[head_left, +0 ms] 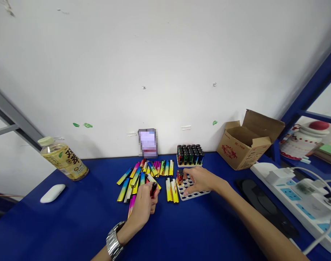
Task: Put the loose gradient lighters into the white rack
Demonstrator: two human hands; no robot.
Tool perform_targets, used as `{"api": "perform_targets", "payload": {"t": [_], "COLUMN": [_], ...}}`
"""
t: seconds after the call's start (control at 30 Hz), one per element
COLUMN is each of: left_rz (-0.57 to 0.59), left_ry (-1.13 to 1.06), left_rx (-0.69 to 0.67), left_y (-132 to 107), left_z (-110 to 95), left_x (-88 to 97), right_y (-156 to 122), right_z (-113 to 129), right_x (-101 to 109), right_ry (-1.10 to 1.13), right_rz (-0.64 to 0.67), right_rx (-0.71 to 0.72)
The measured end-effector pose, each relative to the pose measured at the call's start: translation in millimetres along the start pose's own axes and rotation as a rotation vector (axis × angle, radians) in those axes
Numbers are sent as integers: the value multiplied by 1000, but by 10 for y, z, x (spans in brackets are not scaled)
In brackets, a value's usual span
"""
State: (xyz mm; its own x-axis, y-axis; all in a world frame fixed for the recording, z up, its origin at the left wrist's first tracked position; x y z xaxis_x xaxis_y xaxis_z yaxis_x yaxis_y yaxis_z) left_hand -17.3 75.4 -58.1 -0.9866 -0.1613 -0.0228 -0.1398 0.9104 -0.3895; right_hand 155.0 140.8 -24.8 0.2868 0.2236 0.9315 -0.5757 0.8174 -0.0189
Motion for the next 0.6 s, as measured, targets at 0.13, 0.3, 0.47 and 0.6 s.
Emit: {"api": "perform_targets", "payload": {"t": [0.13, 0.3, 0.47, 0.6], "left_rz": [-27, 7, 74, 153], "left_ry": [-30, 112, 528, 670], "left_rx": [-26, -384, -719, -887], "left_y": [-2, -164, -389, -475], "left_z": [-13, -330, -431, -408], "left_x": [-11, -102, -248, -376], "right_y": [-16, -68, -159, -206], "right_z": [49, 319, 777, 922], "right_x": [72, 270, 323, 426], "right_ry": [39, 297, 593, 542], "right_rz": [12, -93, -154, -191], "right_rx": [20, 94, 181, 293]}}
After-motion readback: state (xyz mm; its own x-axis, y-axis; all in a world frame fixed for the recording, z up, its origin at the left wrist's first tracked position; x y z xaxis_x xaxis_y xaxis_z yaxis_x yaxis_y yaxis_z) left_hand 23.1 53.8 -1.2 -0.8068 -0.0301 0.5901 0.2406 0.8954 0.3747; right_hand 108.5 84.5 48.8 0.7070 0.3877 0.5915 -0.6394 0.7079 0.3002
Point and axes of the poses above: each hand's wrist, its own y-axis towards the middle knuckle, its own x-axis out of the back of the hand, z = x × y, the point moved 9 cm from there along y, towards the middle knuckle, and after that the axes turned 8 degrees about -z, right-handed, at the moved point
